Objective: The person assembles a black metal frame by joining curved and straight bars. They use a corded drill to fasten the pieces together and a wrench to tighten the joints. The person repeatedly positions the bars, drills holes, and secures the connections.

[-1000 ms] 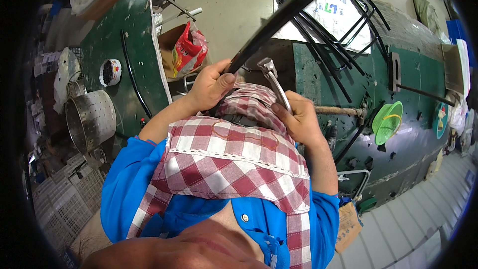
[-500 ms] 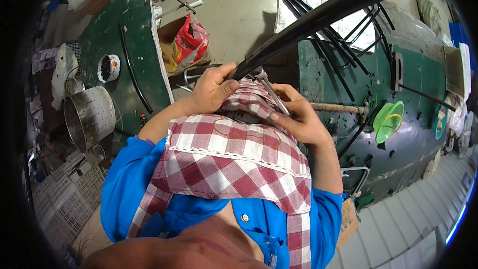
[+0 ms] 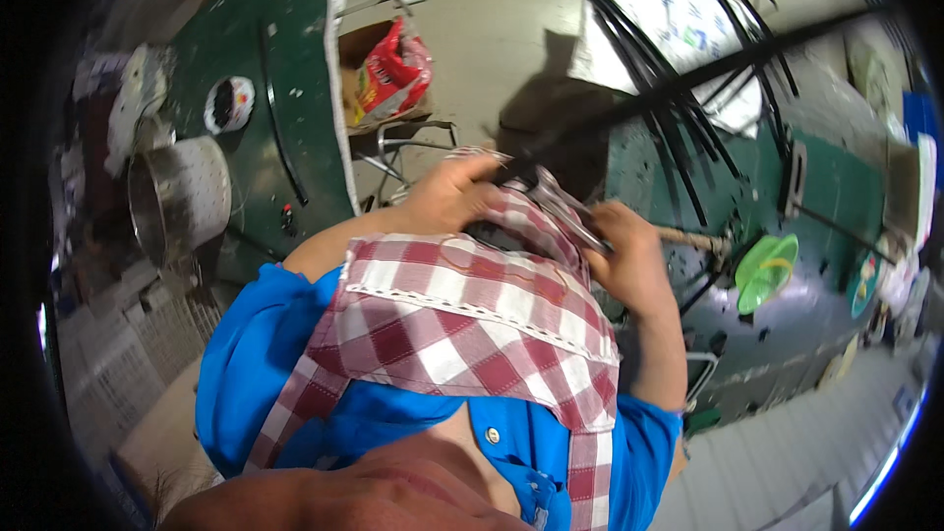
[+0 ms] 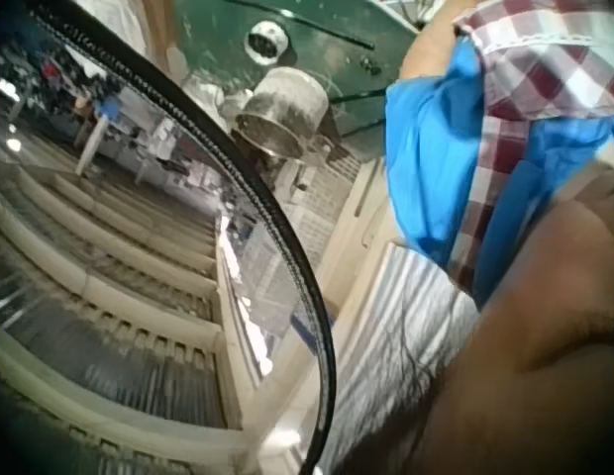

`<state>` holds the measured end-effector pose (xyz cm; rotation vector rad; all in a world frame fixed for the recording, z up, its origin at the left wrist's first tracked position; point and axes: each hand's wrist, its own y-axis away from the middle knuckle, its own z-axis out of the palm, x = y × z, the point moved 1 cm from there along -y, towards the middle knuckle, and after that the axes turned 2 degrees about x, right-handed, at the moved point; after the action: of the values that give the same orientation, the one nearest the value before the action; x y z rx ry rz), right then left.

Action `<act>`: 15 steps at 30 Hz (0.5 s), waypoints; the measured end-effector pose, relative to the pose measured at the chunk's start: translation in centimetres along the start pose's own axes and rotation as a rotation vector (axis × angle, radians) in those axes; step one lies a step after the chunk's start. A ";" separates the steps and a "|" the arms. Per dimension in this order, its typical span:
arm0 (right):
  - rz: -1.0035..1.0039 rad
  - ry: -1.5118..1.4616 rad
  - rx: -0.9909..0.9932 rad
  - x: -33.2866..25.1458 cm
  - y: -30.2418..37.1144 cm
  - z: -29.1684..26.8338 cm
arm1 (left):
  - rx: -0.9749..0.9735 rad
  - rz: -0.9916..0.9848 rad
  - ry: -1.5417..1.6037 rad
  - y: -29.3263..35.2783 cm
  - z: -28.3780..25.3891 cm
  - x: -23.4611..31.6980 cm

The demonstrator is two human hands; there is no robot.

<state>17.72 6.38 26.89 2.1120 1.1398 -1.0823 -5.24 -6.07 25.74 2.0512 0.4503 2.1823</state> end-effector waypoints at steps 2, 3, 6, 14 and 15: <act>0.169 0.162 -0.028 0.6 1.6 -1.4 | -0.073 0.043 -0.190 0.1 0.2 -0.3; 0.193 0.208 0.064 1.7 2.6 -1.3 | -0.115 0.100 -0.281 0.0 0.3 -0.1; 0.259 0.417 0.347 9.9 7.2 -4.0 | 0.022 0.060 0.195 2.2 -2.9 -0.3; 1.093 -0.763 0.835 30.6 22.5 -2.0 | 1.025 -0.142 -0.266 5.2 -12.9 -6.8; 1.038 -0.936 0.946 33.1 22.7 -0.9 | 1.090 -0.214 -0.329 5.8 -14.1 -8.8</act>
<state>48.43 10.10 1.26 1.8154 -0.9771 -1.8070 -17.79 -16.01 18.40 2.5129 2.0140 1.5057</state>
